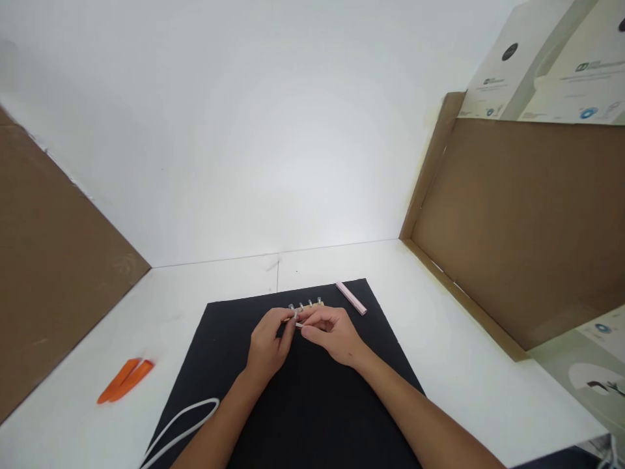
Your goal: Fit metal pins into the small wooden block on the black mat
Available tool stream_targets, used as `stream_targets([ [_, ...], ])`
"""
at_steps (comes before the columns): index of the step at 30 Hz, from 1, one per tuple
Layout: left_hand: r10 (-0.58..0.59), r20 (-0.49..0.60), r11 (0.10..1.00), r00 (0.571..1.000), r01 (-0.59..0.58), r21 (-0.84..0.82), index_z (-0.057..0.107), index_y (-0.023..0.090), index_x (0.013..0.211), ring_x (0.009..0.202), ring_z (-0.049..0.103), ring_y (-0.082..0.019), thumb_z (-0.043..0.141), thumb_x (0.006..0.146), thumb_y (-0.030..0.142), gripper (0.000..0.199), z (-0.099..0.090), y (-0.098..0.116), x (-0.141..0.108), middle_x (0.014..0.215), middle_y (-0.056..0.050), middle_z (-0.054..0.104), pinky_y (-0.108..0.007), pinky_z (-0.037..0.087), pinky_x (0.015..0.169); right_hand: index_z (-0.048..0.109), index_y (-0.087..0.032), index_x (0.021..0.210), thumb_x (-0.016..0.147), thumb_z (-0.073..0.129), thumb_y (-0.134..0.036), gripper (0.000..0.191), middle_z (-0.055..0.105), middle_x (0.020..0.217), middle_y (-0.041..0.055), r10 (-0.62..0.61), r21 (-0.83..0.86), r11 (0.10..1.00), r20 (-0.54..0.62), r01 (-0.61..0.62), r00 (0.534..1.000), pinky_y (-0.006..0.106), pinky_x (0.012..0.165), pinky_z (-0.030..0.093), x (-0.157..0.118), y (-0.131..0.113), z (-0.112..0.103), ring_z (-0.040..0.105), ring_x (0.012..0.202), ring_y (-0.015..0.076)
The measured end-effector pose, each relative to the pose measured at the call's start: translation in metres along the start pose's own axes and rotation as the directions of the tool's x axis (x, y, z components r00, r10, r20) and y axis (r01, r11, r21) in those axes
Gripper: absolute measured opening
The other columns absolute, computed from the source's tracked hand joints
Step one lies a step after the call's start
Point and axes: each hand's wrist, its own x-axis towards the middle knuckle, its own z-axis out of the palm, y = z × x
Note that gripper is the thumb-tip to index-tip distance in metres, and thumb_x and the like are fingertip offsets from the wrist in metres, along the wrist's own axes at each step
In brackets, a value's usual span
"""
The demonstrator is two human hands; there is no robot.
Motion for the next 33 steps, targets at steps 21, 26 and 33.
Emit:
stream_targets([
  [21, 0.055, -0.026, 0.998, 0.998, -0.056, -0.028, 0.062, 0.017, 0.096, 0.084, 0.062, -0.016, 0.055, 0.089, 0.009, 0.013, 0.0009, -0.0013, 0.0004, 0.088, -0.005, 0.066, -0.028, 0.052, 0.077, 0.074, -0.018, 0.077, 0.071, 0.079, -0.034, 0.018, 0.075, 0.087, 0.0055, 0.136, 0.119, 0.985, -0.066, -0.127, 0.989, 0.033, 0.074, 0.056, 0.0024, -0.0024, 0.0023, 0.071, 0.074, 0.0179],
  [26, 0.038, -0.044, 0.999, 0.998, -0.039, -0.023, 0.062, 0.018, 0.095, 0.083, 0.062, -0.015, 0.055, 0.089, 0.01, 0.012, 0.0008, -0.0014, 0.0008, 0.088, -0.005, 0.065, -0.027, 0.052, 0.075, 0.076, -0.02, 0.075, 0.074, 0.078, -0.03, 0.01, 0.074, 0.102, 0.0076, 0.046, 0.05, 0.998, -0.006, -0.045, 0.999, 0.036, 0.083, 0.054, -0.0001, 0.0007, -0.0003, 0.069, 0.093, 0.0225],
  [33, 0.042, -0.027, 0.999, 0.999, -0.043, -0.032, 0.062, 0.018, 0.094, 0.082, 0.062, -0.015, 0.055, 0.089, 0.009, 0.012, 0.0002, -0.0012, 0.0017, 0.086, -0.004, 0.065, -0.028, 0.052, 0.074, 0.076, -0.02, 0.078, 0.075, 0.076, -0.032, 0.013, 0.073, 0.099, 0.0062, 0.047, 0.072, 0.996, -0.001, -0.047, 0.999, 0.034, 0.078, 0.054, 0.0014, -0.0034, 0.0009, 0.068, 0.082, 0.0184],
])
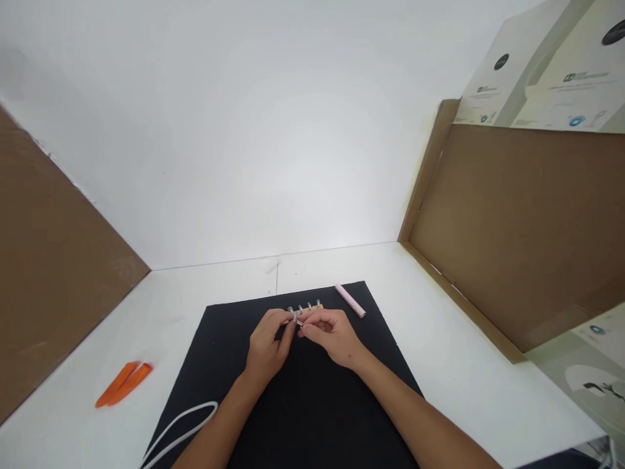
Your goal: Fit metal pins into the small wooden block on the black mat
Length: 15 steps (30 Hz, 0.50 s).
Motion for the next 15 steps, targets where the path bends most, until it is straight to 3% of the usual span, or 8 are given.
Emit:
stream_targets([
  [7, 0.004, 0.023, 1.0, 1.0, -0.004, -0.018, 0.062, 0.018, 0.095, 0.082, 0.061, -0.016, 0.055, 0.089, 0.009, 0.013, 0.0, 0.0012, 0.0003, 0.086, -0.005, 0.065, -0.029, 0.051, 0.074, 0.073, -0.017, 0.086, 0.08, 0.07, -0.045, 0.029, 0.074, 0.084, 0.0064, 0.077, -0.048, 0.996, -0.076, -0.08, 0.994, 0.029, 0.069, 0.053, 0.0027, -0.004, 0.0008, 0.07, 0.07, 0.016],
  [15, -0.005, 0.032, 1.0, 0.999, 0.005, -0.001, 0.062, 0.018, 0.095, 0.083, 0.061, -0.016, 0.054, 0.09, 0.011, 0.012, 0.0016, -0.0003, -0.0014, 0.087, -0.005, 0.066, -0.029, 0.052, 0.076, 0.073, -0.015, 0.085, 0.079, 0.07, -0.048, 0.033, 0.075, 0.085, 0.0082, 0.113, -0.041, 0.992, -0.101, -0.117, 0.988, 0.029, 0.067, 0.054, 0.0032, -0.0014, 0.0001, 0.07, 0.068, 0.0166],
])
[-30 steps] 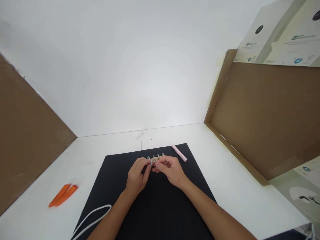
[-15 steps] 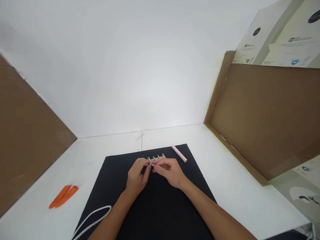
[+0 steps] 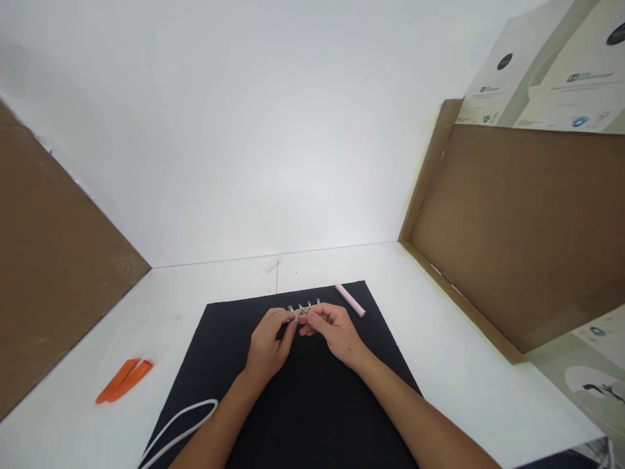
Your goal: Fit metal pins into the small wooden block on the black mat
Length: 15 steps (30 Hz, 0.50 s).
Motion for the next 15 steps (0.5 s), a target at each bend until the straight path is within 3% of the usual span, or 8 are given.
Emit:
stream_targets([
  [4, 0.003, 0.001, 1.0, 1.0, -0.003, 0.016, 0.062, 0.018, 0.095, 0.082, 0.062, -0.016, 0.053, 0.091, 0.013, 0.011, 0.0001, -0.0004, 0.0003, 0.086, -0.006, 0.067, -0.029, 0.052, 0.075, 0.075, -0.016, 0.079, 0.072, 0.077, -0.044, 0.029, 0.075, 0.081, 0.0059, 0.01, 0.017, 1.0, 0.004, -0.01, 1.0, 0.032, 0.07, 0.055, -0.0005, -0.0009, -0.0003, 0.07, 0.068, 0.0175],
  [7, -0.003, -0.008, 1.0, 1.0, 0.003, 0.028, 0.063, 0.018, 0.093, 0.081, 0.062, -0.016, 0.053, 0.091, 0.013, 0.011, -0.0007, 0.0006, 0.0013, 0.085, -0.005, 0.066, -0.028, 0.052, 0.074, 0.077, -0.019, 0.072, 0.07, 0.079, -0.04, 0.022, 0.075, 0.079, 0.005, -0.011, 0.011, 1.0, 0.038, 0.011, 0.999, 0.036, 0.08, 0.054, -0.002, -0.0046, 0.0002, 0.07, 0.079, 0.0209],
  [11, -0.02, -0.029, 0.999, 0.999, 0.021, 0.033, 0.063, 0.018, 0.092, 0.078, 0.064, -0.015, 0.054, 0.09, 0.015, 0.01, -0.0018, 0.0023, 0.0023, 0.083, -0.004, 0.066, -0.026, 0.053, 0.071, 0.077, -0.022, 0.069, 0.068, 0.08, -0.038, 0.016, 0.076, 0.094, 0.0066, -0.038, 0.011, 0.999, 0.078, 0.037, 0.996, 0.041, 0.089, 0.052, -0.003, -0.0075, 0.001, 0.069, 0.095, 0.0256],
  [15, -0.023, -0.021, 0.999, 1.0, 0.023, 0.035, 0.063, 0.018, 0.092, 0.077, 0.063, -0.015, 0.053, 0.091, 0.014, 0.01, -0.002, 0.0024, 0.002, 0.083, -0.004, 0.066, -0.026, 0.052, 0.071, 0.077, -0.022, 0.07, 0.066, 0.082, -0.035, 0.014, 0.075, 0.1, 0.0063, -0.06, 0.027, 0.998, 0.093, 0.058, 0.994, 0.041, 0.09, 0.051, -0.0022, -0.0052, 0.0006, 0.067, 0.099, 0.0255],
])
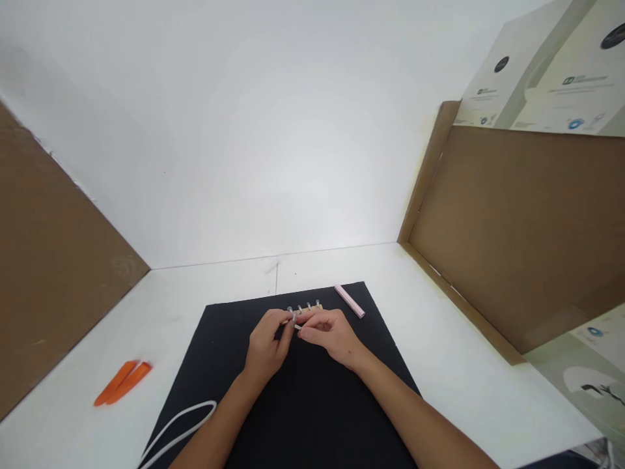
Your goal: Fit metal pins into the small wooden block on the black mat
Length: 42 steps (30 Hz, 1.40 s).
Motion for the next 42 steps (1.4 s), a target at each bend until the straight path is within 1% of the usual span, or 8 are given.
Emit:
stream_targets([
  [3, 0.017, 0.015, 1.0, 1.0, -0.017, -0.002, 0.062, 0.019, 0.093, 0.078, 0.063, -0.015, 0.053, 0.091, 0.014, 0.01, 0.0003, -0.0008, -0.0006, 0.084, -0.004, 0.066, -0.027, 0.052, 0.072, 0.077, -0.021, 0.071, 0.068, 0.081, -0.034, 0.014, 0.074, 0.098, 0.006, 0.008, 0.009, 1.0, -0.006, -0.008, 1.0, 0.038, 0.088, 0.051, 0.0003, 0.0014, -0.0004, 0.068, 0.094, 0.0229],
  [9, 0.04, 0.018, 0.999, 0.999, -0.04, -0.024, 0.062, 0.018, 0.095, 0.08, 0.063, -0.015, 0.055, 0.09, 0.012, 0.011, 0.001, -0.0016, -0.0015, 0.085, -0.005, 0.067, -0.028, 0.053, 0.074, 0.075, -0.017, 0.077, 0.071, 0.078, -0.04, 0.024, 0.074, 0.08, 0.0045, 0.085, 0.037, 0.996, -0.074, -0.082, 0.994, 0.032, 0.073, 0.053, 0.0001, 0.0, 0.0003, 0.067, 0.07, 0.0163],
  [12, 0.038, 0.013, 0.999, 0.999, -0.037, -0.034, 0.063, 0.018, 0.095, 0.08, 0.064, -0.016, 0.055, 0.09, 0.011, 0.012, 0.0004, -0.0006, -0.0015, 0.086, -0.005, 0.068, -0.028, 0.053, 0.075, 0.074, -0.016, 0.075, 0.069, 0.08, -0.041, 0.027, 0.074, 0.081, 0.0054, 0.107, 0.056, 0.993, -0.098, -0.102, 0.989, 0.032, 0.073, 0.053, -0.0003, -0.0021, 0.0008, 0.068, 0.07, 0.0171],
  [16, 0.034, -0.012, 0.999, 0.999, -0.035, -0.023, 0.063, 0.018, 0.094, 0.08, 0.064, -0.015, 0.054, 0.09, 0.011, 0.012, -0.0006, 0.0014, -0.0007, 0.085, -0.005, 0.068, -0.028, 0.053, 0.074, 0.074, -0.018, 0.07, 0.066, 0.082, -0.039, 0.023, 0.075, 0.083, 0.0054, 0.09, 0.079, 0.993, -0.057, -0.086, 0.994, 0.035, 0.078, 0.054, -0.0009, -0.0041, 0.001, 0.069, 0.072, 0.018],
  [23, 0.044, -0.039, 0.999, 0.998, -0.043, 0.004, 0.062, 0.018, 0.095, 0.079, 0.065, -0.016, 0.054, 0.09, 0.012, 0.011, -0.0003, 0.0011, -0.0012, 0.085, -0.005, 0.067, -0.028, 0.054, 0.073, 0.076, -0.021, 0.071, 0.064, 0.084, -0.035, 0.017, 0.074, 0.102, 0.0071, 0.007, 0.044, 0.999, 0.022, -0.008, 1.0, 0.04, 0.09, 0.051, -0.0016, 0.0006, -0.0004, 0.067, 0.101, 0.0252],
  [27, 0.055, -0.017, 0.998, 0.998, -0.055, -0.007, 0.062, 0.019, 0.095, 0.08, 0.064, -0.016, 0.054, 0.09, 0.012, 0.012, -0.0006, -0.0001, -0.0015, 0.086, -0.005, 0.067, -0.028, 0.054, 0.074, 0.076, -0.021, 0.072, 0.066, 0.083, -0.035, 0.017, 0.074, 0.097, 0.0062, -0.003, 0.051, 0.999, 0.007, 0.003, 1.0, 0.039, 0.089, 0.051, -0.0008, 0.0014, 0.0002, 0.067, 0.096, 0.0231],
  [34, 0.069, 0.011, 0.998, 0.998, -0.069, -0.011, 0.063, 0.018, 0.098, 0.081, 0.065, -0.017, 0.053, 0.092, 0.016, 0.012, 0.0008, -0.003, -0.0038, 0.086, -0.007, 0.069, -0.031, 0.055, 0.076, 0.074, -0.018, 0.077, 0.071, 0.078, -0.042, 0.025, 0.073, 0.078, 0.0035, 0.044, 0.012, 0.999, -0.068, -0.043, 0.997, 0.035, 0.077, 0.053, 0.0001, 0.0017, -0.0005, 0.067, 0.072, 0.017],
  [42, 0.067, -0.013, 0.998, 0.998, -0.068, -0.01, 0.061, 0.019, 0.095, 0.079, 0.063, -0.016, 0.053, 0.09, 0.011, 0.012, -0.0005, 0.0005, -0.0006, 0.085, -0.006, 0.067, -0.029, 0.054, 0.072, 0.073, -0.02, 0.07, 0.067, 0.082, -0.037, 0.02, 0.075, 0.089, 0.0054, 0.025, 0.066, 0.998, -0.013, -0.024, 1.0, 0.038, 0.084, 0.053, -0.0009, 0.0018, 0.0001, 0.069, 0.082, 0.02],
])
